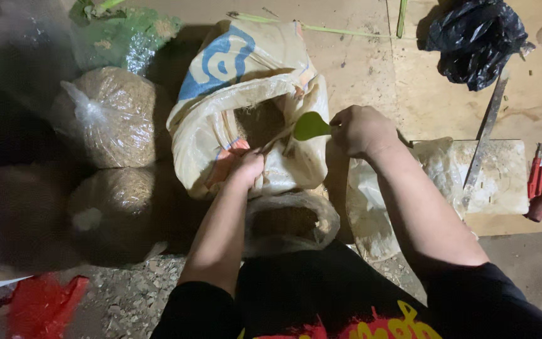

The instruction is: The person scoops grain from a large sack into a small plastic bag using a green scoop. They repeatedly fill the bag and adjust its position on the table.

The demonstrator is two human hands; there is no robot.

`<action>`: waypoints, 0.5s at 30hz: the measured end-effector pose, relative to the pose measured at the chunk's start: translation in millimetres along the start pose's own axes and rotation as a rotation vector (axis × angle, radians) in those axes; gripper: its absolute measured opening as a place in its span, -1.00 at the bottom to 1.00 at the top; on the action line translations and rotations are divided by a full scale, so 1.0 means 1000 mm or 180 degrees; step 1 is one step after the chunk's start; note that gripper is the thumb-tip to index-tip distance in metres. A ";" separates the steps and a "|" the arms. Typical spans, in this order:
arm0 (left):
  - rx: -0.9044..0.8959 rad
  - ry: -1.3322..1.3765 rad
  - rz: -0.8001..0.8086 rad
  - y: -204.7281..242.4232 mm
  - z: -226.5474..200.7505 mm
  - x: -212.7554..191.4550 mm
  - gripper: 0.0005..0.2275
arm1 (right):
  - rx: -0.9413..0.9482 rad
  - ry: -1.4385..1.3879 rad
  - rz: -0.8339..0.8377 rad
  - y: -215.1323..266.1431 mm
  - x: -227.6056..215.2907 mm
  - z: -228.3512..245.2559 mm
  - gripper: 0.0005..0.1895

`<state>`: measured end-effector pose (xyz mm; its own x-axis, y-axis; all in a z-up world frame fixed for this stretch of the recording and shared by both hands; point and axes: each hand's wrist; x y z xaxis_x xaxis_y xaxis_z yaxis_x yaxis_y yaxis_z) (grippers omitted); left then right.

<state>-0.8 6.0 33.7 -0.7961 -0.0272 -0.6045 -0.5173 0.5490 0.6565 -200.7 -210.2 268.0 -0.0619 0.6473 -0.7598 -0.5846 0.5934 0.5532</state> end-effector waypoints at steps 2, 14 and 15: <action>-0.0227 -0.0264 0.0021 0.004 -0.008 -0.004 -0.55 | 0.0454 -0.0077 0.0329 -0.004 0.001 0.006 -0.70; -0.0347 0.0978 0.0160 -0.010 0.004 0.020 -0.46 | 0.0579 0.0124 0.0571 0.017 -0.003 0.045 -0.66; -0.0153 0.1619 0.0358 -0.028 0.005 0.035 -0.51 | 0.0641 0.0156 0.0569 0.020 -0.006 0.049 -0.65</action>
<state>-12.6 -5.7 -7.8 -0.8933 -0.3793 -0.2413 -0.4241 0.5332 0.7319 -172.2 -178.5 300.2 -0.1916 0.7292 -0.6569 -0.3886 0.5582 0.7331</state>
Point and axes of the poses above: each hand's wrist, its own y-axis away from the middle knuckle, its own x-axis out of the palm, z = x × y, and after that the axes turned 10 degrees about -y, right-handed
